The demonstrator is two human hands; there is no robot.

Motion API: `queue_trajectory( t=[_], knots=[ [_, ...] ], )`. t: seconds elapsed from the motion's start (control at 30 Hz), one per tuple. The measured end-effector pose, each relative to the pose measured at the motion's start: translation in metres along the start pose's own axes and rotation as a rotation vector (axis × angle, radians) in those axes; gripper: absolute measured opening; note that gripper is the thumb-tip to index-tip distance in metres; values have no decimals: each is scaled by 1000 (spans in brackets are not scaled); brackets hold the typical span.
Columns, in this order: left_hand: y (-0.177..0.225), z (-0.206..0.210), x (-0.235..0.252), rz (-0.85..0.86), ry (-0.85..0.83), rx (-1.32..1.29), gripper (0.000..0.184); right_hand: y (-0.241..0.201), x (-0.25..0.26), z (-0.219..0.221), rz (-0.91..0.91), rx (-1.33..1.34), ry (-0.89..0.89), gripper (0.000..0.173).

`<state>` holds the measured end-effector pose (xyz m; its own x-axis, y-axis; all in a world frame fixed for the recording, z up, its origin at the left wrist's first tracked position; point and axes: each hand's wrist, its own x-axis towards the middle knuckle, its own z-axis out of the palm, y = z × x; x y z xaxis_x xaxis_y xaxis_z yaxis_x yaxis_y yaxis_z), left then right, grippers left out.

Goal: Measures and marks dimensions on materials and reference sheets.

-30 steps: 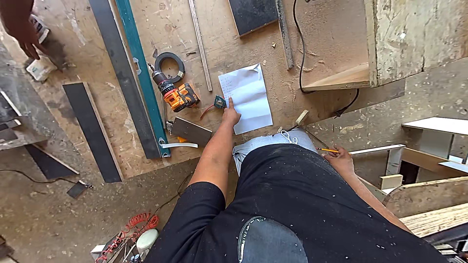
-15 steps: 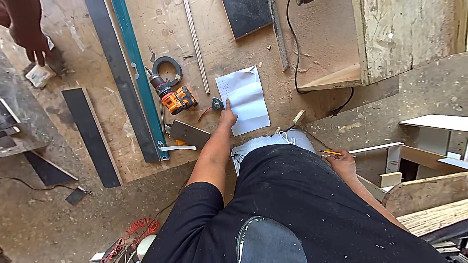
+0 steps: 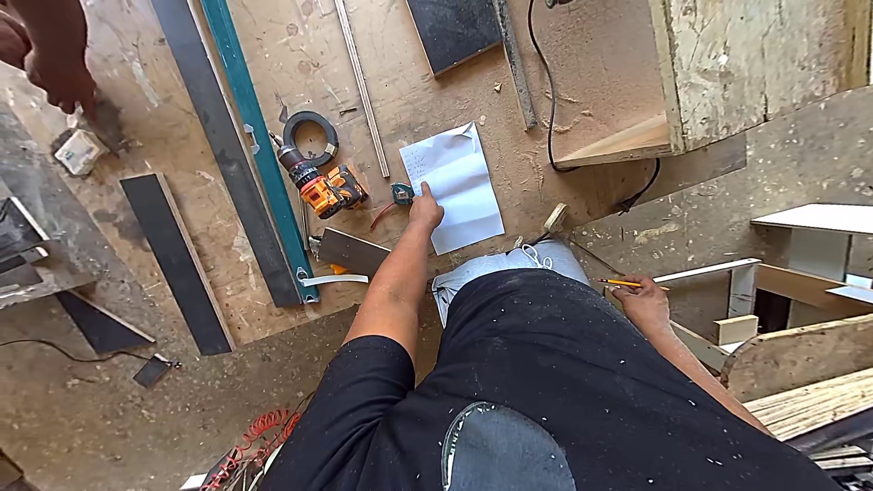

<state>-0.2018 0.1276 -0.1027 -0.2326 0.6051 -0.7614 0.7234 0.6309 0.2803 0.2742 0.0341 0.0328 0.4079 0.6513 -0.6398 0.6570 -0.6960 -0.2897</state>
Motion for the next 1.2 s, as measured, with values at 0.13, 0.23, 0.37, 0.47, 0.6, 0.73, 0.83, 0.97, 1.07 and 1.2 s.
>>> queue_trajectory(
  t=[0.13, 0.23, 0.37, 0.47, 0.6, 0.73, 0.83, 0.97, 1.07, 1.2],
  knots=[
    [1, 1, 3, 16, -24, 28, 90, -1, -2, -1, 24, -8, 3, 45],
    [2, -3, 6, 23, -40, 25, 88, 1, -2, 2, 30, -1, 8, 43],
    [7, -7, 7, 2, -34, 7, 97, 2, -2, 5, 16, -17, 2, 41],
    [9, -9, 9, -3, -46, 15, 99, 1, -3, 6, 22, -10, 3, 42],
    [9, -12, 12, -12, -42, -2, 100, 2, -3, 7, 23, 0, 18, 42],
    [11, -16, 15, -12, -60, 2, 105, 0, -8, 6, 33, -35, 10, 43],
    [16, -23, 17, -8, -92, 14, 104, -1, -11, 7, 48, -35, 4, 43],
    [28, -39, 25, 25, -32, 7, 99, 3, -10, 8, 52, -29, 5, 42],
    [14, -44, 29, 2, -59, 7, 103, -9, -17, 6, 52, -53, -56, 48],
    [30, -53, 16, 110, 41, 74, 85, -12, -29, -6, 146, 73, -27, 55]
  ],
)
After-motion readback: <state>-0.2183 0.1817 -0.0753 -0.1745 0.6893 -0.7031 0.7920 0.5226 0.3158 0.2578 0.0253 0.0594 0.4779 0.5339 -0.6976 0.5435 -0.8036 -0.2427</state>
